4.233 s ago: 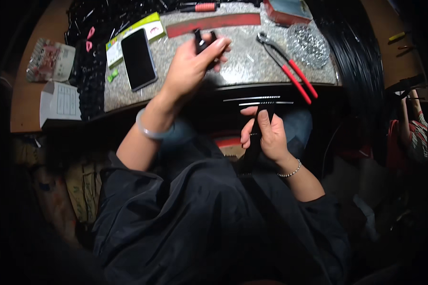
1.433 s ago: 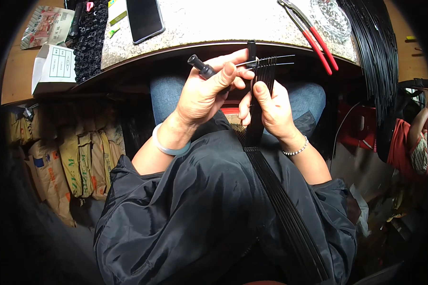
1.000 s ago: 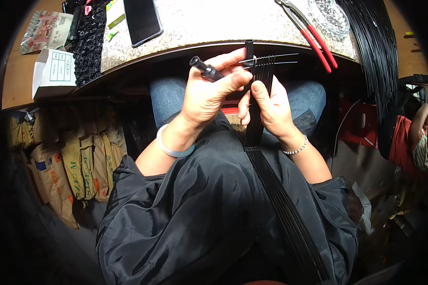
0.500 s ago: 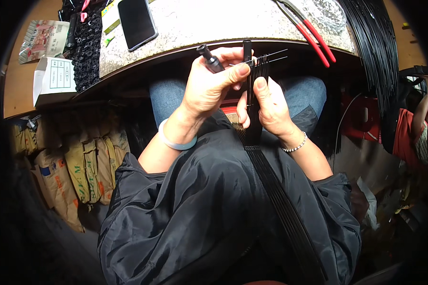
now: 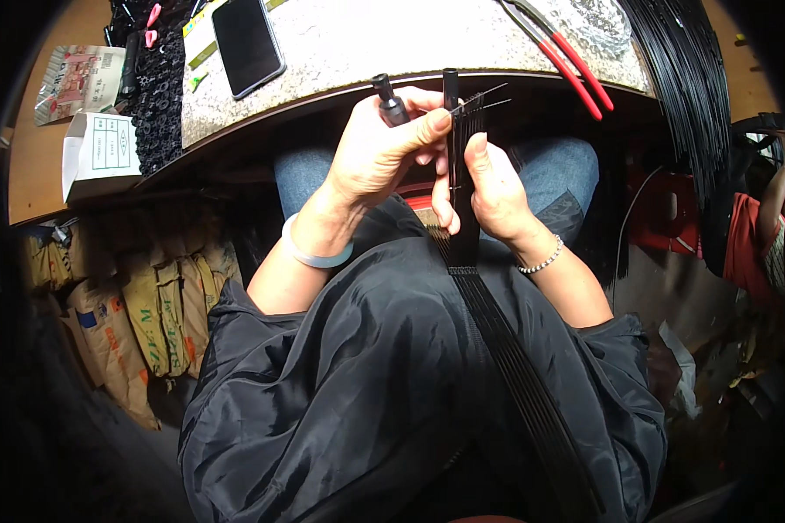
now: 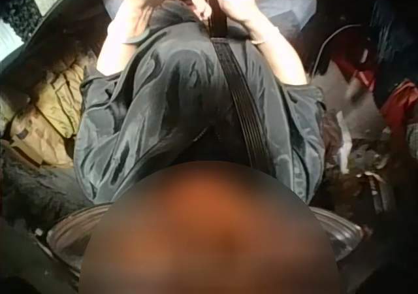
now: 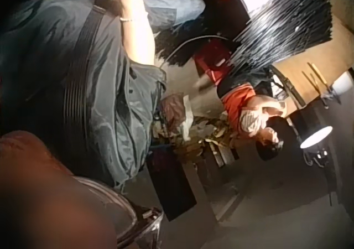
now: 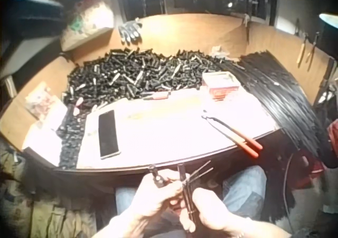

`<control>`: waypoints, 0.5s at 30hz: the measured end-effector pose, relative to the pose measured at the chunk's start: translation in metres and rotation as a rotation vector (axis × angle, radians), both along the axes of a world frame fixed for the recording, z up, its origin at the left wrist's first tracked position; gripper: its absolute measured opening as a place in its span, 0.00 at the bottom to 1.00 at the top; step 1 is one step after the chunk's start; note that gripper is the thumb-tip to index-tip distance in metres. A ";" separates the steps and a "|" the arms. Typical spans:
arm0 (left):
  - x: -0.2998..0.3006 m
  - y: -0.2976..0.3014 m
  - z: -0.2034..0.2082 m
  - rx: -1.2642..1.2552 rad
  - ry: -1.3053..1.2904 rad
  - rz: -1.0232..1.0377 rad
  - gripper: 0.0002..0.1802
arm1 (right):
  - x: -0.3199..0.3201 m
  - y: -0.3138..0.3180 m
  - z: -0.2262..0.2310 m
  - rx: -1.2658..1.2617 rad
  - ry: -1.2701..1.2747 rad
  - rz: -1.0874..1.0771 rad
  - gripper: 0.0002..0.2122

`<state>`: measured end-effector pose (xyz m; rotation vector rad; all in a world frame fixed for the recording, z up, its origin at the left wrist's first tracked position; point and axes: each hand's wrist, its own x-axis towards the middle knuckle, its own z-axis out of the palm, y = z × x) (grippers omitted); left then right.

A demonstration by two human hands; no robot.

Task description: Assembling and securing black wire bundles at a workbench using pliers.

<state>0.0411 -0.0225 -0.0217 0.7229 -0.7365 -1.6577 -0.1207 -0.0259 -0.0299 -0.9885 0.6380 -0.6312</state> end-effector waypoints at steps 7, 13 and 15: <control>0.010 -0.003 0.002 0.036 -0.036 -0.052 0.11 | -0.005 -0.007 -0.008 0.058 -0.053 0.104 0.31; 0.016 -0.009 0.003 0.003 -0.182 -0.107 0.13 | 0.001 -0.006 0.005 0.151 -0.057 0.057 0.31; 0.013 -0.006 0.011 0.047 -0.274 -0.060 0.15 | -0.005 -0.007 -0.008 0.076 -0.072 0.157 0.31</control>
